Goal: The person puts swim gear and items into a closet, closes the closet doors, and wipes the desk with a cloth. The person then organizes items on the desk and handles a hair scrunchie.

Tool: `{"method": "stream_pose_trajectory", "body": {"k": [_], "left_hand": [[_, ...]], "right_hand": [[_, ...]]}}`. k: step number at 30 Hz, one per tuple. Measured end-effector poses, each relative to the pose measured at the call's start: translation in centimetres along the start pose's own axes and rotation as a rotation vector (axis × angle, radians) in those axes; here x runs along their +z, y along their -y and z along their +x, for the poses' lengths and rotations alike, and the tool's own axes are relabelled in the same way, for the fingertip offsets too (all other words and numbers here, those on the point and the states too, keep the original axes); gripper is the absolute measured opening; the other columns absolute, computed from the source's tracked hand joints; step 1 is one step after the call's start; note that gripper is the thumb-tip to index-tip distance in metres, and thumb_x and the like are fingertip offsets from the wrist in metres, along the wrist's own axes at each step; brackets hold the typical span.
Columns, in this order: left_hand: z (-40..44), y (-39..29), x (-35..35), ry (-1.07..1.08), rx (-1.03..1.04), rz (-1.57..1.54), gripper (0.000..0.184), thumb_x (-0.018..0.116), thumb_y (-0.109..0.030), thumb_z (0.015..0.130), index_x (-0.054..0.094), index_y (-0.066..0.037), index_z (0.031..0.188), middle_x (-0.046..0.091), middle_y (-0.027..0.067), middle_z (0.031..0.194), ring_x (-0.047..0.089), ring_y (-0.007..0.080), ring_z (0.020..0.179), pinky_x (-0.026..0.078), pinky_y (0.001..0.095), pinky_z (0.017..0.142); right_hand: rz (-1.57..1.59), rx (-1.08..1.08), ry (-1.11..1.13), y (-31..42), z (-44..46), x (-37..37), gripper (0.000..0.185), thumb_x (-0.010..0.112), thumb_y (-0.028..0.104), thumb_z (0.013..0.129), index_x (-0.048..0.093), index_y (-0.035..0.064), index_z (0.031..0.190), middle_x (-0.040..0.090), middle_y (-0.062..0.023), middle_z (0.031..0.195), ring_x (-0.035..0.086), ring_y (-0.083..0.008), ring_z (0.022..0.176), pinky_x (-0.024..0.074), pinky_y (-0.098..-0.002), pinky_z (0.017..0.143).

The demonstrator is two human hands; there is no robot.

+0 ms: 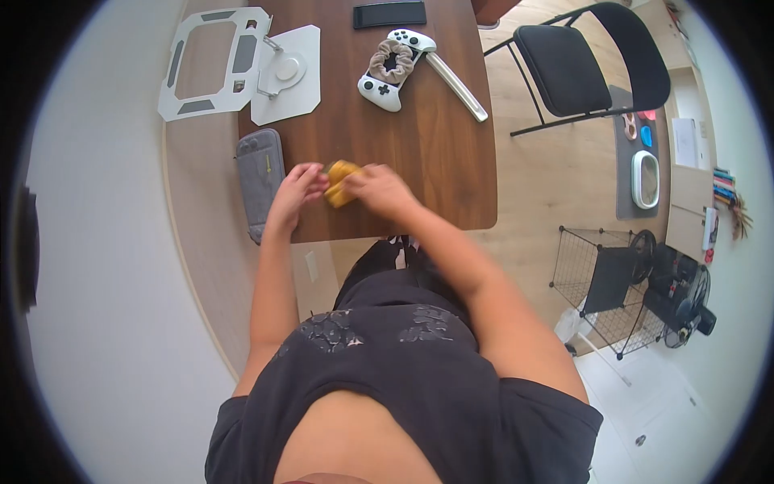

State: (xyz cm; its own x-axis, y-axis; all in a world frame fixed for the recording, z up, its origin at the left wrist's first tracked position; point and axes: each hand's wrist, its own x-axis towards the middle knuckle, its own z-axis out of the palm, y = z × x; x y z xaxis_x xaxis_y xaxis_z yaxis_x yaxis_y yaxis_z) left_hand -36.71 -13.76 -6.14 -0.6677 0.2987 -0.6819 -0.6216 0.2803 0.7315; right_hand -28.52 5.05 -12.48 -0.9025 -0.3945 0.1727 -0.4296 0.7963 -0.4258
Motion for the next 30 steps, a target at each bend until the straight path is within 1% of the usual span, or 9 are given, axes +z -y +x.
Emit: {"method": "stream_pose_trajectory", "body": {"k": [4,7,10,13,16,18,22,24,30], "left_hand": [[5.5,-2.0,5.3,-0.003,-0.025,-0.191,0.031,0.056,-0.031,0.086,0.049,-0.008,0.107,0.058,0.0029,0.094,0.057,0.0120,0.084,0.045,0.0254,0.074],[9.2,-2.5,8.9,-0.062,-0.029,-0.357,0.034,0.059,-0.028,0.084,0.046,-0.008,0.109,0.055,0.0050,0.100,0.055,0.0141,0.091,0.044,0.0278,0.076],[12.0,-3.3,11.3,-0.161,-0.034,-0.510,0.045,0.059,-0.023,0.083,0.039,-0.005,0.119,0.049,0.0102,0.114,0.048,0.0211,0.106,0.042,0.0356,0.085],[13.2,-3.8,12.6,-0.243,-0.020,-0.650,0.065,0.057,-0.018,0.083,0.020,-0.002,0.135,0.041,0.0149,0.126,0.038,0.0274,0.119,0.029,0.0458,0.099],[13.1,-4.7,13.5,-0.256,0.009,-0.805,0.057,0.055,-0.016,0.083,0.028,-0.003,0.132,0.045,0.0117,0.122,0.041,0.0243,0.116,0.026,0.0468,0.100],[13.5,-5.0,13.8,-0.238,0.001,-0.866,0.039,0.051,-0.013,0.082,0.045,-0.007,0.120,0.055,0.0054,0.109,0.048,0.0181,0.106,0.030,0.0429,0.097],[13.4,-4.4,14.1,-0.228,0.150,-1.014,0.039,0.049,-0.009,0.081,0.046,-0.006,0.119,0.056,0.0059,0.106,0.053,0.0158,0.097,0.037,0.0344,0.091],[12.1,-4.3,13.8,-0.257,0.174,-1.026,0.044,0.046,-0.007,0.082,0.042,-0.005,0.126,0.054,0.0057,0.110,0.051,0.0156,0.101,0.039,0.0325,0.091],[3.9,0.6,10.5,-0.523,0.382,-1.057,0.043,0.052,-0.012,0.080,0.047,-0.004,0.122,0.056,0.0029,0.106,0.050,0.0119,0.097,0.037,0.0256,0.086]], "right_hand": [[-0.012,0.378,-0.054,-7.1,-4.0,-5.9,0.043,0.052,0.000,0.071,0.059,0.0184,0.109,0.055,0.0030,0.116,0.053,-0.0256,0.096,0.0415,-0.0357,0.088],[0.001,0.170,0.005,-9.1,-3.7,-8.6,0.033,0.056,0.005,0.072,0.061,0.0164,0.103,0.055,0.0041,0.115,0.052,-0.0260,0.099,0.0413,-0.0358,0.088],[0.057,0.072,-0.222,-13.0,1.0,-10.6,0.023,0.057,0.011,0.076,0.062,0.0135,0.098,0.055,-0.0044,0.116,0.050,-0.0269,0.106,0.0393,-0.0375,0.091],[0.138,0.308,-0.399,-20.4,7.1,-11.5,0.024,0.054,0.017,0.083,0.057,0.0064,0.104,0.054,-0.0132,0.108,0.050,-0.0327,0.100,0.0398,-0.0393,0.088],[0.094,0.522,-0.152,-26.3,10.9,-11.1,0.039,0.046,0.029,0.089,0.050,0.0050,0.120,0.050,-0.0182,0.120,0.047,-0.0341,0.110,0.0373,-0.0389,0.093],[0.360,0.491,0.071,-31.5,12.1,-8.3,0.040,0.045,0.029,0.090,0.051,0.0037,0.120,0.051,-0.0184,0.121,0.047,-0.0313,0.112,0.0372,-0.0370,0.094],[0.554,0.529,0.119,-31.6,12.7,-7.9,0.037,0.044,0.027,0.090,0.054,0.0021,0.116,0.054,-0.0169,0.117,0.050,-0.0269,0.110,0.0371,-0.0323,0.093],[0.424,0.448,0.107,-30.2,12.7,-8.6,0.037,0.045,0.026,0.090,0.053,0.0025,0.117,0.054,-0.0160,0.116,0.050,-0.0252,0.110,0.0371,-0.0310,0.092],[0.618,0.324,0.114,-16.9,14.5,-8.0,0.034,0.044,0.022,0.092,0.052,0.0044,0.119,0.053,-0.0129,0.115,0.051,-0.0219,0.107,0.0374,-0.0296,0.092]]}}
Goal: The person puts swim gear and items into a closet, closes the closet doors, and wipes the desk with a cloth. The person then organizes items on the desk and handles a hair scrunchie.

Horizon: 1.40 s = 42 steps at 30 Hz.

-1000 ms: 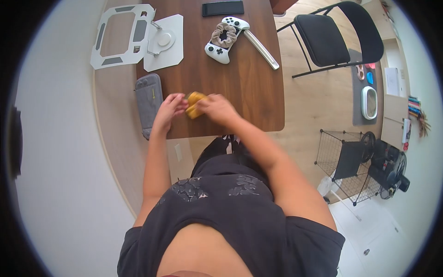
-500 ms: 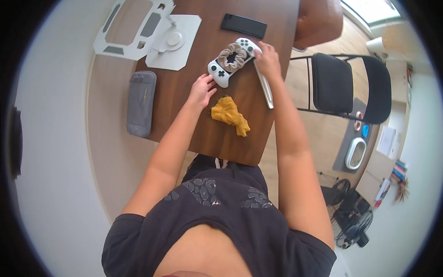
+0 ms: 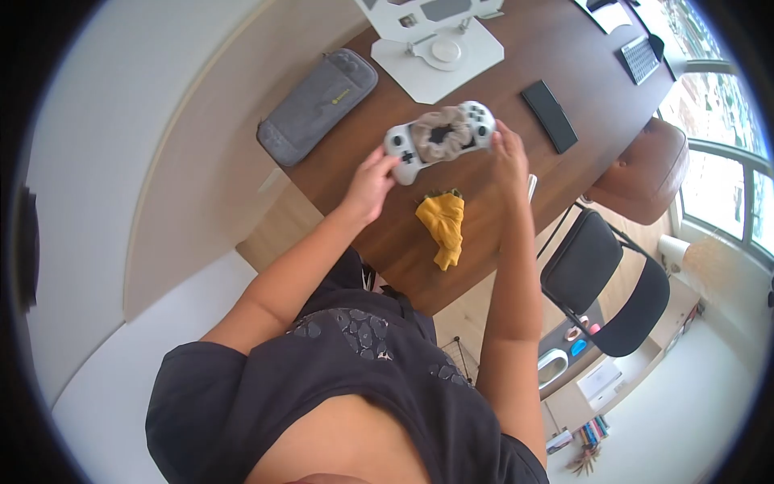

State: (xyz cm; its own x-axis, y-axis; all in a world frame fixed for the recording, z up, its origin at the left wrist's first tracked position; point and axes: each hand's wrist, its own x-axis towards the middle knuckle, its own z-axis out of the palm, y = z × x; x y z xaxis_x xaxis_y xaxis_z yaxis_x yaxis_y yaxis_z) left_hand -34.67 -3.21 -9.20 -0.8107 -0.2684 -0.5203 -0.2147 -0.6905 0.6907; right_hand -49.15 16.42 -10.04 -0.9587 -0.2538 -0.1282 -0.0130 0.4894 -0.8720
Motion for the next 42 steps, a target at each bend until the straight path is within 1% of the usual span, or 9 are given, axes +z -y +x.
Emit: {"method": "stream_pose_trajectory", "body": {"k": [3,11,18,21,23,33,37,40,42], "left_hand": [[-2.6,-5.8,-3.6,-0.162,0.000,-0.030,0.038,0.050,-0.013,0.083,0.047,-0.008,0.121,0.055,0.0016,0.107,0.050,0.0099,0.096,0.039,0.0250,0.082],[-0.9,-12.6,-13.2,-0.287,0.159,-0.148,0.041,0.046,-0.013,0.086,0.044,-0.005,0.125,0.051,0.0041,0.116,0.048,0.0154,0.106,0.035,0.0315,0.096],[0.6,-12.3,-15.1,-0.267,0.099,-0.160,0.042,0.047,-0.016,0.086,0.043,-0.005,0.126,0.049,0.0034,0.119,0.045,0.0167,0.108,0.032,0.0349,0.099],[0.6,-12.5,-14.9,-0.288,0.100,-0.084,0.042,0.048,-0.016,0.085,0.044,-0.006,0.125,0.051,0.0026,0.114,0.046,0.0155,0.104,0.033,0.0345,0.097],[0.5,-13.0,-14.8,-0.279,0.079,-0.049,0.041,0.048,-0.015,0.084,0.045,-0.006,0.124,0.052,0.0022,0.112,0.046,0.0146,0.101,0.033,0.0339,0.096],[0.9,-13.0,-16.2,-0.240,0.032,-0.003,0.040,0.048,-0.013,0.084,0.046,-0.005,0.123,0.053,0.0017,0.108,0.047,0.0127,0.097,0.034,0.0321,0.093],[0.8,-12.9,-16.5,-0.268,0.050,0.015,0.045,0.050,-0.011,0.081,0.044,-0.001,0.124,0.054,0.0057,0.107,0.048,0.0136,0.096,0.035,0.0320,0.093],[1.4,-12.6,-17.1,-0.388,0.159,0.145,0.045,0.054,-0.015,0.081,0.044,0.001,0.122,0.050,0.0082,0.108,0.047,0.0167,0.095,0.037,0.0327,0.091],[1.6,-13.3,-16.4,-0.575,0.563,0.684,0.040,0.057,-0.018,0.080,0.049,0.000,0.115,0.045,0.0106,0.109,0.047,0.0198,0.095,0.039,0.0333,0.087]], "right_hand": [[0.009,-0.129,0.147,5.8,0.3,5.6,0.033,0.044,0.022,0.092,0.052,0.0046,0.119,0.054,-0.0122,0.114,0.051,-0.0218,0.106,0.0377,-0.0292,0.091],[0.034,-0.200,0.332,11.8,6.0,18.5,0.038,0.042,0.028,0.092,0.053,0.0041,0.119,0.055,-0.0148,0.113,0.051,-0.0267,0.105,0.0362,-0.0314,0.091],[-0.035,-0.060,0.405,12.4,7.4,20.1,0.040,0.044,0.030,0.090,0.053,0.0033,0.118,0.056,-0.0156,0.113,0.051,-0.0264,0.108,0.0352,-0.0315,0.093],[-0.016,-0.010,0.405,12.4,7.3,20.1,0.039,0.045,0.033,0.092,0.054,0.0071,0.120,0.058,-0.0052,0.101,0.049,-0.0143,0.091,0.0377,-0.0266,0.083],[-0.024,-0.006,0.426,12.1,7.6,20.2,0.039,0.042,0.031,0.091,0.053,0.0072,0.119,0.055,-0.0149,0.114,0.049,-0.0281,0.109,0.0357,-0.0324,0.092],[-0.009,-0.058,0.358,11.6,6.7,20.4,0.038,0.044,0.032,0.090,0.054,0.0098,0.119,0.049,-0.0135,0.116,0.048,-0.0276,0.107,0.0372,-0.0345,0.091],[-0.109,-0.244,0.179,12.4,5.8,20.7,0.033,0.050,0.028,0.087,0.057,0.0092,0.114,0.051,-0.0121,0.110,0.050,-0.0284,0.103,0.0405,-0.0354,0.087],[-0.248,-0.415,0.084,13.7,4.1,20.4,0.027,0.056,0.024,0.083,0.060,0.0161,0.110,0.052,-0.0079,0.105,0.050,-0.0261,0.098,0.0421,-0.0351,0.084],[-0.356,-0.532,0.046,14.6,3.1,20.4,0.027,0.060,0.021,0.081,0.061,0.0219,0.108,0.051,-0.0052,0.103,0.050,-0.0239,0.096,0.0426,-0.0342,0.082]]}}
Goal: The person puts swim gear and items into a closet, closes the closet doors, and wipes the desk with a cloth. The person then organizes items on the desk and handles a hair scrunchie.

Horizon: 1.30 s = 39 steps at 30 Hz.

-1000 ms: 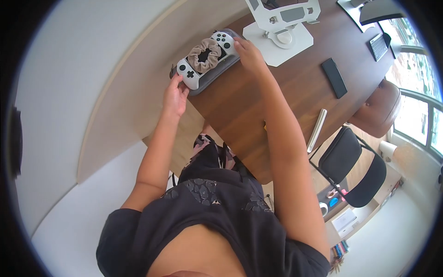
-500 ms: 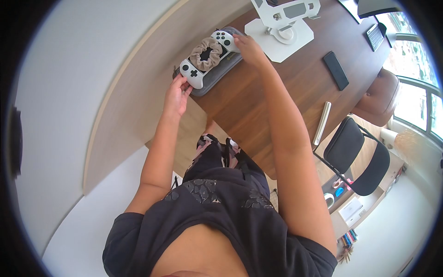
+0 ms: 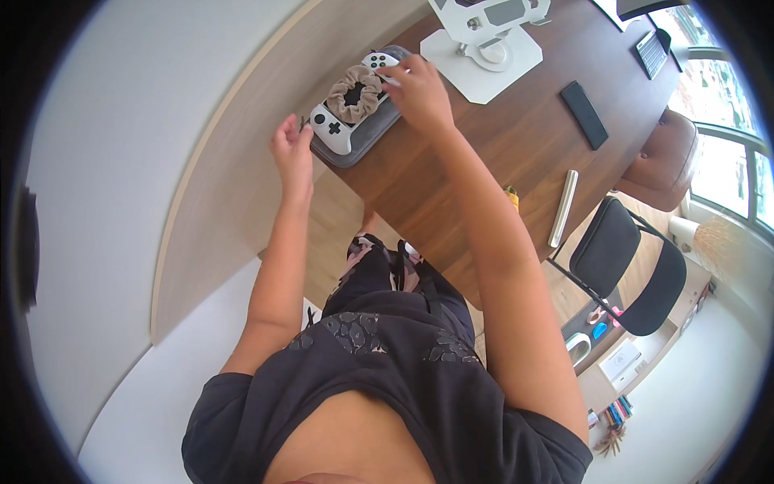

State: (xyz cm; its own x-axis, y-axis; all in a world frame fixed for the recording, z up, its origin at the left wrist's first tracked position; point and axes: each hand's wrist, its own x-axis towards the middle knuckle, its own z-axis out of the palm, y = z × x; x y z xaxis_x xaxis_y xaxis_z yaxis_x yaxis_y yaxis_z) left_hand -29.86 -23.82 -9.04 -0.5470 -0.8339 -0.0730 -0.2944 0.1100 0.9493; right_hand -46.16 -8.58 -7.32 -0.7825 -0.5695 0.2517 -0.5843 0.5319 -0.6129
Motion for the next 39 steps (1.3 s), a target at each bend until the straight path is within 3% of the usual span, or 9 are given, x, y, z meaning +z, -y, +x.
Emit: {"method": "stream_pose_trajectory", "body": {"k": [3,7,10,13,16,24,32,37,39], "left_hand": [[2.0,-3.2,0.3,0.051,0.144,0.196,0.034,0.059,-0.020,0.082,0.053,0.000,0.109,0.039,0.0101,0.113,0.045,0.0179,0.100,0.040,0.0312,0.086],[3.4,-5.7,1.3,0.061,0.155,0.070,0.029,0.062,-0.017,0.077,0.058,-0.003,0.102,0.043,0.0138,0.107,0.046,0.0207,0.094,0.041,0.0313,0.080],[2.4,-6.2,1.8,0.088,0.216,0.057,0.032,0.061,-0.026,0.082,0.055,-0.002,0.101,0.049,0.0072,0.095,0.049,0.0165,0.089,0.042,0.0290,0.078],[0.8,-6.8,2.2,0.496,-0.440,-0.376,0.035,0.062,-0.039,0.082,0.055,-0.007,0.094,0.055,0.0009,0.080,0.054,0.0114,0.074,0.045,0.0239,0.067],[-0.6,-9.7,4.9,0.714,-0.696,-0.633,0.027,0.065,-0.031,0.081,0.058,-0.007,0.089,0.058,-0.0006,0.077,0.053,0.0087,0.069,0.045,0.0238,0.067],[-5.7,-16.0,13.1,1.134,-0.407,-0.528,0.014,0.060,-0.018,0.085,0.059,-0.005,0.090,0.061,0.0010,0.078,0.057,0.0099,0.069,0.048,0.0249,0.069],[-18.6,-17.9,16.8,1.540,-0.440,-0.450,0.016,0.058,-0.019,0.086,0.057,-0.006,0.094,0.060,0.0003,0.083,0.056,0.0088,0.073,0.048,0.0211,0.065],[-29.7,-16.5,17.6,1.659,-0.471,-0.264,0.014,0.052,-0.021,0.090,0.056,-0.008,0.094,0.061,0.0008,0.087,0.057,0.0105,0.079,0.046,0.0266,0.074],[-33.2,-15.6,17.9,1.730,-0.525,-0.242,0.014,0.051,-0.021,0.091,0.055,-0.009,0.094,0.061,0.0011,0.087,0.057,0.0109,0.080,0.046,0.0264,0.075]], "right_hand": [[-0.224,-0.348,0.126,1.4,-0.5,0.5,0.018,0.060,0.016,0.075,0.065,0.0240,0.091,0.051,0.0015,0.085,0.051,-0.0202,0.085,0.0452,-0.0343,0.073],[-0.194,-0.270,0.111,2.2,-0.5,1.1,0.012,0.059,0.015,0.075,0.063,0.0211,0.085,0.051,0.0017,0.084,0.052,-0.0189,0.083,0.0462,-0.0322,0.070],[-0.068,-0.191,-0.120,3.5,-1.5,-0.8,0.010,0.060,0.012,0.075,0.061,0.0185,0.081,0.051,0.0011,0.081,0.052,-0.0191,0.079,0.0470,-0.0312,0.066],[-0.060,-0.140,-0.263,4.3,-3.6,-4.0,0.014,0.063,0.007,0.072,0.063,0.0149,0.084,0.053,-0.0005,0.082,0.054,-0.0202,0.081,0.0463,-0.0327,0.067],[-0.040,-0.089,-0.419,3.7,-6.4,-7.2,0.014,0.065,0.005,0.071,0.063,0.0115,0.084,0.054,-0.0011,0.082,0.054,-0.0211,0.077,0.0459,-0.0325,0.066],[0.110,0.323,-0.782,4.8,-13.3,-14.0,0.019,0.066,0.015,0.073,0.065,0.0127,0.092,0.051,-0.0063,0.100,0.045,-0.0250,0.097,0.0369,-0.0347,0.083],[-0.302,0.602,-1.027,4.5,-21.2,-16.9,0.018,0.067,0.026,0.074,0.069,0.0106,0.083,0.052,-0.0050,0.106,0.045,-0.0235,0.098,0.0367,-0.0342,0.083],[0.998,0.666,-1.813,1.7,-35.4,-22.2,0.012,0.066,0.020,0.079,0.063,0.0110,0.087,0.060,0.0017,0.090,0.048,-0.0075,0.086,0.0324,-0.0217,0.072],[0.832,0.769,-1.864,0.8,-42.4,-24.0,0.018,0.064,0.026,0.082,0.060,0.0093,0.085,0.060,0.0020,0.082,0.047,-0.0045,0.079,0.0320,-0.0217,0.066]]}}
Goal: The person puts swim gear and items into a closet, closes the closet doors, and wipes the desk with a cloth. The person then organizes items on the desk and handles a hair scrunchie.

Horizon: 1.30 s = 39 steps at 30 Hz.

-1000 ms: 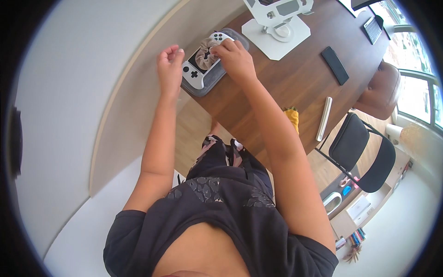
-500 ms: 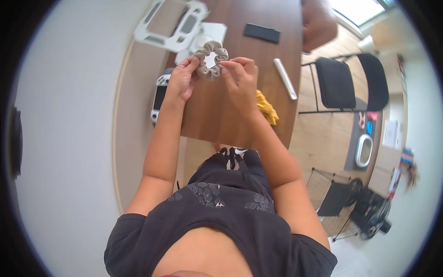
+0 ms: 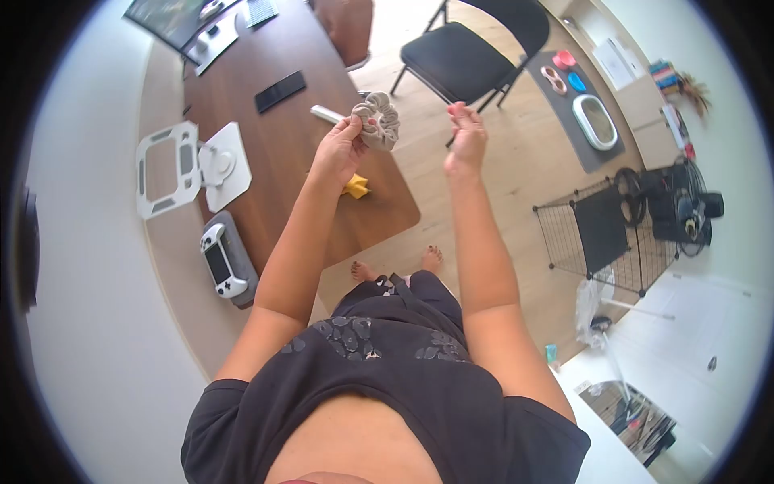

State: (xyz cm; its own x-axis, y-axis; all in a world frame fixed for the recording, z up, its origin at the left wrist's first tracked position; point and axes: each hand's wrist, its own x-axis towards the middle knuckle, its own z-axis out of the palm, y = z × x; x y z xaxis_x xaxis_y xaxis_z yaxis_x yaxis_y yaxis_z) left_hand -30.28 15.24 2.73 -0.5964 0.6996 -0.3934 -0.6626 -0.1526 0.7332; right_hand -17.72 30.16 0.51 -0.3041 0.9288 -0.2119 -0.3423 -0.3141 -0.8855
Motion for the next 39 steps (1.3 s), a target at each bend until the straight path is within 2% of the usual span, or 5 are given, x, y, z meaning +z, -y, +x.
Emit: {"method": "stream_pose_trajectory", "body": {"k": [10,17,25,32,39], "left_hand": [[3.4,9.2,10.6,0.133,-0.209,-0.046,0.014,0.048,-0.021,0.092,0.052,-0.009,0.099,0.059,0.0016,0.098,0.056,0.0109,0.088,0.044,0.0272,0.080],[3.5,10.9,13.2,0.205,-0.256,-0.028,0.015,0.039,-0.019,0.095,0.048,-0.010,0.103,0.059,0.0025,0.107,0.056,0.0128,0.097,0.043,0.0287,0.088],[3.0,12.3,13.2,0.178,-0.304,0.024,0.016,0.032,-0.015,0.096,0.042,-0.008,0.105,0.058,0.0091,0.108,0.057,0.0164,0.097,0.046,0.0320,0.087],[5.2,14.4,11.4,-0.056,-0.208,-0.194,0.007,0.035,-0.010,0.092,0.037,-0.012,0.086,0.043,0.0008,0.068,0.039,0.0099,0.055,0.036,0.0250,0.051],[3.7,15.3,17.5,0.013,-0.162,0.167,0.011,0.040,-0.018,0.093,0.039,-0.015,0.083,0.035,-0.0050,0.060,0.027,0.0047,0.046,0.023,0.0209,0.039]], "right_hand": [[-0.610,-0.050,0.141,4.7,4.2,-12.3,0.078,0.071,0.034,0.074,0.030,0.0110,0.136,0.041,-0.0170,0.124,0.053,-0.0212,0.094,0.0447,-0.0309,0.081],[-0.446,-0.191,0.245,3.6,4.1,-9.8,0.064,0.075,0.031,0.070,0.048,0.0102,0.124,0.047,-0.0116,0.121,0.055,-0.0186,0.093,0.0470,-0.0301,0.072],[-1.110,-0.257,0.454,6.2,6.1,-11.7,0.031,0.052,0.036,0.084,0.062,0.0097,0.096,0.061,-0.0081,0.066,0.059,-0.0182,0.062,0.0454,-0.0296,0.060],[-1.162,-0.039,0.786,6.2,5.6,-12.6,0.037,0.046,0.042,0.087,0.063,0.0084,0.085,0.060,-0.0071,0.065,0.056,-0.0192,0.057,0.0427,-0.0318,0.055],[-0.367,-0.053,-0.323,2.2,12.4,-21.3,0.025,0.046,0.033,0.091,0.055,0.0101,0.083,0.044,0.0032,0.062,0.039,-0.0061,0.051,0.0322,-0.0235,0.047]]}}
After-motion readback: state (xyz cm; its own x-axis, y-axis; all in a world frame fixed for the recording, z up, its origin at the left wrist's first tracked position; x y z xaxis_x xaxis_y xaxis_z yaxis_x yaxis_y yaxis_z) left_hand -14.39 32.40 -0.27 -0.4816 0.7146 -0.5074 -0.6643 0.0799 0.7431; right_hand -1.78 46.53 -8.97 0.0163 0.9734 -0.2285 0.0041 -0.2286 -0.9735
